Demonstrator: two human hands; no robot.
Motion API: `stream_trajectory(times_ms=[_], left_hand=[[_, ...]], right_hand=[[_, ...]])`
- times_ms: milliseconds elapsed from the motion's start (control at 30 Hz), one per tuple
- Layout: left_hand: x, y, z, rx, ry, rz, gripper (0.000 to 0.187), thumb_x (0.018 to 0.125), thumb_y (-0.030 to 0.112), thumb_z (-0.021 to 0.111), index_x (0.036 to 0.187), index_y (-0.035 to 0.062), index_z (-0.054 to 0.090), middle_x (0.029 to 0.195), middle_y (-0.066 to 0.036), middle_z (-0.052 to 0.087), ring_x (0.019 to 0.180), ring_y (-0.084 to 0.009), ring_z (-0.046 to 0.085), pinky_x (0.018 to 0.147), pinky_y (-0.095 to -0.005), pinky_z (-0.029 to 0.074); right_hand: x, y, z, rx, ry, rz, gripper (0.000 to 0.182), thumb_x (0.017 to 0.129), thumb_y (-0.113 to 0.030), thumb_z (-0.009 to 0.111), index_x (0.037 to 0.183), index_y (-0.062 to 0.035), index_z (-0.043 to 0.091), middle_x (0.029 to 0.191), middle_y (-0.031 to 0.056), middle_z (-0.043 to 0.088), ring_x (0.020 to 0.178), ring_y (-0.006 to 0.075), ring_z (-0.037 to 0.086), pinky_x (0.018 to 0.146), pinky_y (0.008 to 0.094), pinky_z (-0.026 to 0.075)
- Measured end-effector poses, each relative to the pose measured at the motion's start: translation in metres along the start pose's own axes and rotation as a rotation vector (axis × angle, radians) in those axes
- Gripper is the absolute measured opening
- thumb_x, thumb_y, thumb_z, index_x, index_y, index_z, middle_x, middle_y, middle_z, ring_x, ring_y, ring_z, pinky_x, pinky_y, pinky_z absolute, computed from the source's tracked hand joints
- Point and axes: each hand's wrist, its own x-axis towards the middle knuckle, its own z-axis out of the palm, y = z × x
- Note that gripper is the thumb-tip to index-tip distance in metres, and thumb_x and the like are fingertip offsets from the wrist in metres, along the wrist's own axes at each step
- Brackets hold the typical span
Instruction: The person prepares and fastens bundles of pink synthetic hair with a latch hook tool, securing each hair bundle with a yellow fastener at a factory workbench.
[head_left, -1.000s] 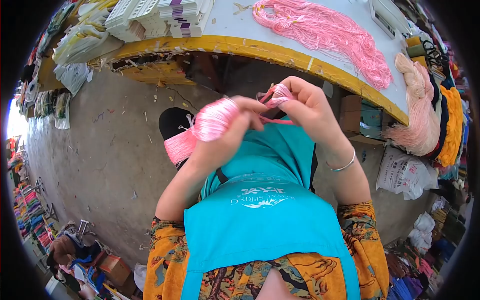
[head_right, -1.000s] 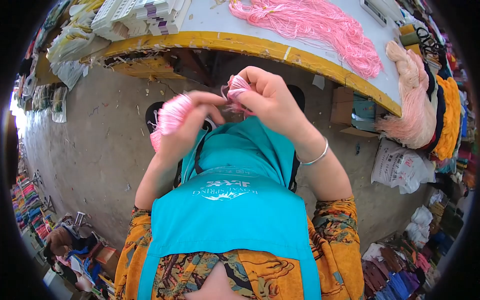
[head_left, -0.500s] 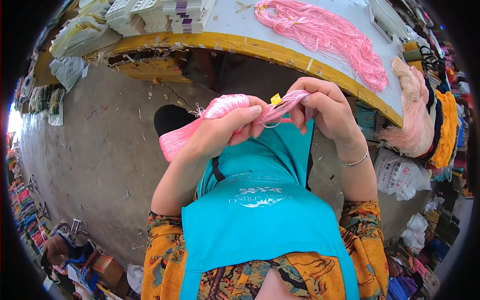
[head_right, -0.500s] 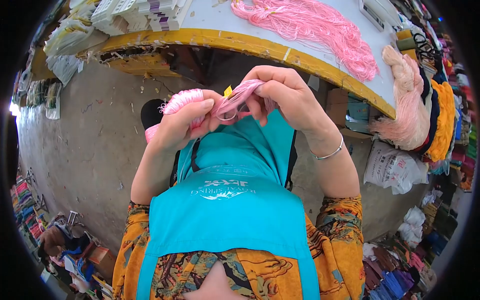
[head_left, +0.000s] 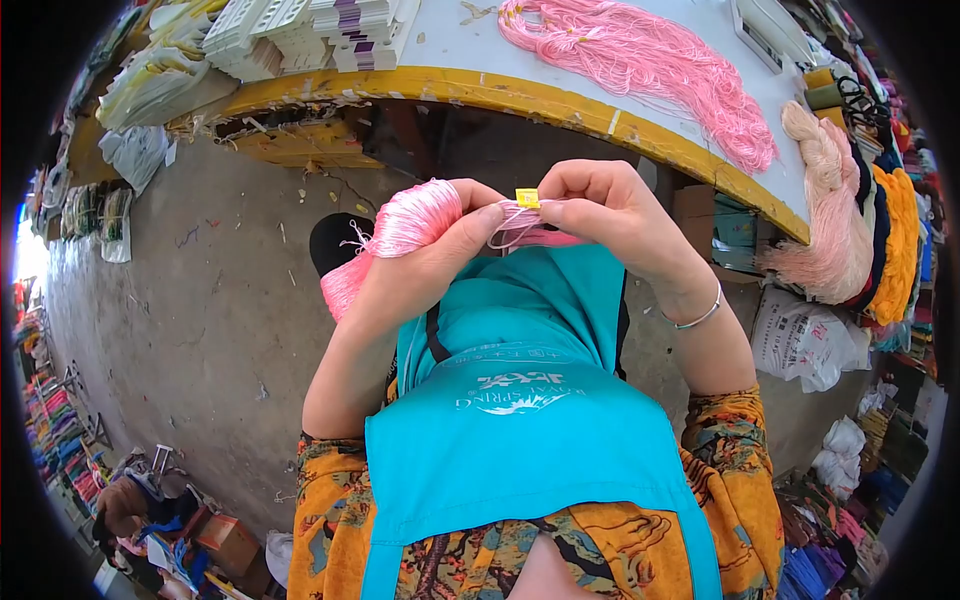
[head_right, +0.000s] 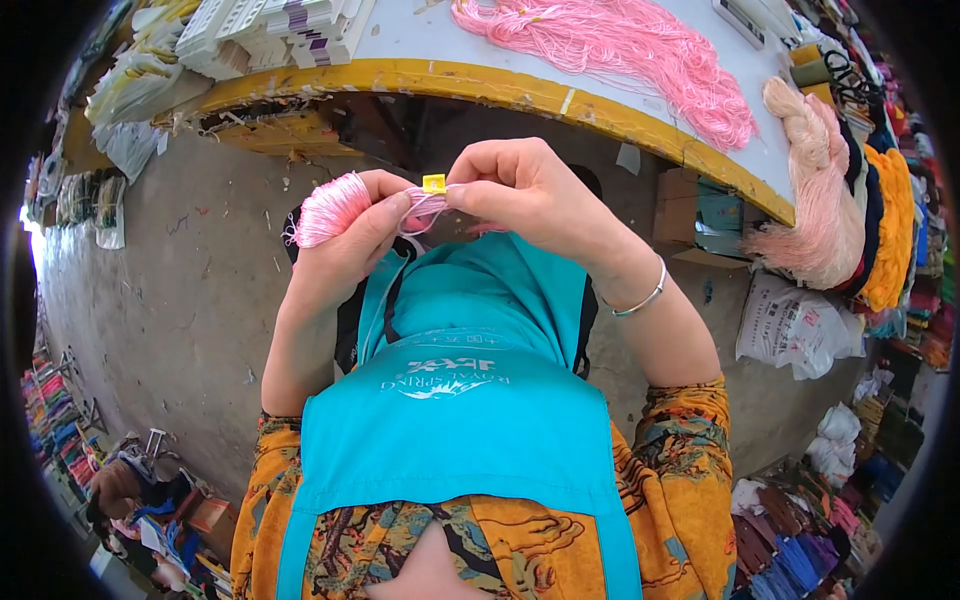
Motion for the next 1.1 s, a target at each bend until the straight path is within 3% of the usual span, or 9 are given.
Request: stream_trajectory(times_ms=[200,300,433,500,533,733,800,900,1100], left_hand=[[0.003,-0.006,0.005,0.088,0.096,-0.042,0.016,0.096,0.011,0.056,0.103,-0.0022,0.062,0.084,-0.001,0.063,0.077,-0.0046,0.056,0.066,-0.0199,0.047],[0.005,-0.006,0.016,-0.053,0.205,0.049,0.014,0.095,0.01,0.056,0.103,-0.0013,0.061,0.089,-0.001,0.063,0.071,-0.0013,0.054,0.065,-0.0182,0.045],[0.004,-0.009,0.01,0.142,0.296,0.175,0.014,0.089,0.001,0.06,0.103,-0.0003,0.061,0.102,-0.004,0.061,0.073,-0.0023,0.054,0.066,-0.0183,0.045],[0.005,-0.006,0.01,0.487,0.261,0.387,0.017,0.084,-0.003,0.065,0.1,0.0028,0.064,0.095,-0.002,0.059,0.067,-0.0015,0.049,0.058,-0.0177,0.039],[0.006,-0.003,0.013,0.486,0.259,0.429,0.018,0.081,-0.004,0.069,0.096,0.0047,0.066,0.091,-0.001,0.058,0.063,-0.0013,0.044,0.054,-0.0176,0.034],[0.006,-0.011,0.011,0.446,0.214,0.403,0.009,0.082,-0.001,0.07,0.09,0.0038,0.068,0.092,-0.003,0.06,0.071,-0.006,0.054,0.058,-0.0193,0.04],[0.004,-0.006,0.01,0.441,0.182,0.352,0.008,0.082,0.0,0.07,0.089,0.0034,0.068,0.092,-0.004,0.061,0.074,-0.0072,0.056,0.059,-0.0202,0.041],[0.004,-0.005,0.007,0.501,0.138,0.301,0.003,0.083,0.001,0.068,0.086,0.003,0.067,0.089,-0.004,0.061,0.074,-0.0084,0.057,0.059,-0.0214,0.042],[0.004,0.001,0.011,0.534,0.151,0.222,0.006,0.086,0.002,0.064,0.08,0.0009,0.061,0.075,-0.001,0.057,0.066,-0.0059,0.052,0.057,-0.0216,0.042]], right_hand=[[-0.001,0.005,0.01,0.021,0.102,-0.163,0.012,0.088,-0.007,0.058,0.088,0.0036,0.065,0.075,-0.0007,0.061,0.067,0.0023,0.052,0.058,0.0185,0.043],[-0.001,0.005,0.014,-0.041,0.157,-0.18,0.012,0.087,-0.006,0.058,0.086,0.0038,0.065,0.072,-0.0014,0.061,0.064,0.0022,0.05,0.056,0.0194,0.042],[-0.001,0.005,0.016,-0.119,0.193,-0.185,0.012,0.087,-0.006,0.059,0.084,0.0038,0.065,0.068,-0.0019,0.059,0.062,0.0023,0.048,0.054,0.0205,0.04],[-0.002,0.007,0.019,-0.178,0.216,-0.195,0.012,0.086,-0.007,0.059,0.082,0.0038,0.064,0.064,-0.0009,0.057,0.06,0.0029,0.045,0.053,0.0215,0.038],[-0.002,0.006,0.02,-0.177,0.216,-0.195,0.012,0.086,-0.007,0.059,0.082,0.0038,0.064,0.064,-0.0009,0.057,0.06,0.0029,0.045,0.053,0.0215,0.038],[-0.006,-0.002,0.021,-0.376,0.205,-0.185,0.01,0.084,-0.007,0.061,0.082,0.0024,0.064,0.061,0.0066,0.057,0.054,0.01,0.05,0.052,0.0257,0.041],[-0.006,0.001,0.022,-0.588,0.23,-0.319,0.009,0.081,-0.009,0.062,0.079,0.0,0.063,0.063,0.0102,0.059,0.054,0.0209,0.058,0.052,0.0311,0.045],[-0.005,0.001,0.021,-0.784,0.224,-0.456,0.008,0.079,-0.011,0.062,0.076,-0.0036,0.061,0.065,0.0107,0.061,0.061,0.0283,0.062,0.052,0.0363,0.047],[-0.001,0.01,0.019,-1.131,0.223,-0.704,0.011,0.074,-0.011,0.066,0.073,-0.0078,0.055,0.066,0.006,0.057,0.059,0.0234,0.061,0.048,0.0337,0.047]])
